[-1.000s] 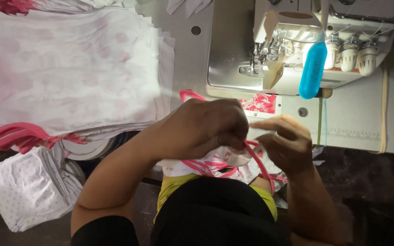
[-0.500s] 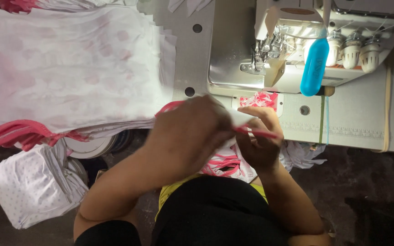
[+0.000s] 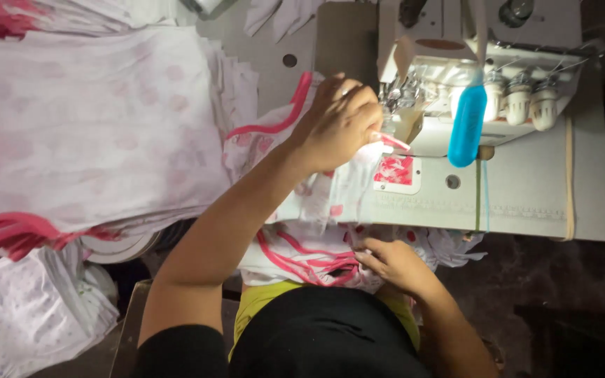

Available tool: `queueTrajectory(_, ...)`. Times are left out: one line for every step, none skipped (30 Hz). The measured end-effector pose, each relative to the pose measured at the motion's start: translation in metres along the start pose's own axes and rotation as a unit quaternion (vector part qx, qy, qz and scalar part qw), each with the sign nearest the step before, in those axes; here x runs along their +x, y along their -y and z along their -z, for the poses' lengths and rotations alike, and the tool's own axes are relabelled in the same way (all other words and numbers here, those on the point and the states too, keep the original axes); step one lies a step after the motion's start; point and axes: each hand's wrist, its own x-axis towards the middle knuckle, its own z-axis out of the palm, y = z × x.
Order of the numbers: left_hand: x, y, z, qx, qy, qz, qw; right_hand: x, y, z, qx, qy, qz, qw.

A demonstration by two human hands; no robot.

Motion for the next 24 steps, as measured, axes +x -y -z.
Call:
queueTrajectory(-0.003,0.004,-0.007,-0.005,-0.027,0.009,1.000,-0.005,0.002,0.007,-0.030,-0.095,0.019,0.995)
queueTrajectory(-0.016,0.002,-0.017,-0.015,-0.047,0.024,0.998,-0.016,0.003,0.007,-0.055,-0.182,0.032,0.981)
queueTrajectory(-0.017,0.001,-0.015,-0.020,-0.041,0.028,0.999,-0.009,0.003,0.012,-0.050,-0.177,0.026,0.983)
queueTrajectory(-0.017,0.001,-0.011,-0.018,-0.041,0.029,0.999,0.000,0.003,0.019,-0.055,-0.292,0.094,0.950)
queueTrajectory(-0.017,0.000,-0.005,-0.015,-0.042,0.029,0.999,0.009,0.004,0.026,-0.059,-0.402,0.159,0.900)
queueTrajectory(-0.016,-0.002,-0.006,-0.011,-0.041,0.029,0.999,0.023,0.007,0.027,-0.057,-0.403,0.163,0.899)
queueTrajectory(-0.014,-0.005,-0.006,0.000,-0.055,0.047,0.997,0.037,0.010,0.027,0.047,-0.372,0.176,0.910)
queueTrajectory(-0.014,-0.007,-0.006,0.009,-0.069,0.063,0.996,0.050,0.014,0.027,0.151,-0.338,0.185,0.910)
queueTrajectory(-0.017,-0.006,-0.010,0.013,-0.067,0.062,0.996,0.058,0.009,0.020,0.154,-0.338,0.188,0.909)
queueTrajectory(-0.018,-0.004,-0.015,0.056,-0.092,0.055,0.993,0.066,0.005,0.016,0.197,-0.335,0.198,0.900)
queueTrajectory(-0.021,-0.002,-0.021,0.099,-0.116,0.048,0.987,0.074,0.000,0.011,0.239,-0.332,0.208,0.889)
queueTrajectory(-0.023,-0.007,-0.019,0.099,-0.117,0.048,0.987,0.071,0.000,0.009,0.239,-0.332,0.208,0.889)
queueTrajectory(-0.026,-0.012,-0.018,0.121,-0.136,0.036,0.983,0.068,0.000,0.007,0.277,-0.314,0.188,0.888)
queueTrajectory(-0.029,-0.017,-0.017,0.142,-0.155,0.024,0.977,0.065,-0.001,0.004,0.315,-0.296,0.167,0.886)
queueTrajectory(-0.029,-0.022,-0.013,0.141,-0.155,0.024,0.978,0.066,-0.016,0.000,0.314,-0.297,0.166,0.886)
queueTrajectory(-0.029,-0.028,-0.009,0.114,-0.166,0.028,0.979,0.066,-0.031,-0.004,0.343,-0.277,0.155,0.884)
queueTrajectory(-0.029,-0.033,-0.004,0.087,-0.176,0.031,0.980,0.066,-0.047,-0.008,0.371,-0.258,0.145,0.880)
queueTrajectory(-0.027,-0.033,-0.009,0.085,-0.175,0.031,0.980,0.066,-0.049,-0.010,0.371,-0.259,0.142,0.880)
queueTrajectory(-0.026,-0.032,-0.014,0.089,-0.182,0.031,0.979,0.065,-0.052,-0.012,0.407,-0.250,0.139,0.867)
queueTrajectory(-0.026,-0.033,-0.018,0.093,-0.187,0.034,0.977,0.064,-0.055,-0.016,0.444,-0.239,0.135,0.853)
queueTrajectory(-0.019,-0.035,-0.016,0.091,-0.185,0.035,0.978,0.066,-0.058,-0.013,0.444,-0.238,0.132,0.853)
queueTrajectory(-0.012,-0.036,-0.013,0.111,-0.197,0.045,0.973,0.069,-0.059,-0.009,0.452,-0.240,0.130,0.849)
queueTrajectory(-0.005,-0.038,-0.010,0.131,-0.209,0.054,0.967,0.071,-0.061,-0.006,0.460,-0.243,0.129,0.845)
queueTrajectory(-0.001,-0.037,-0.007,0.132,-0.207,0.055,0.968,0.070,-0.047,-0.002,0.461,-0.241,0.128,0.844)
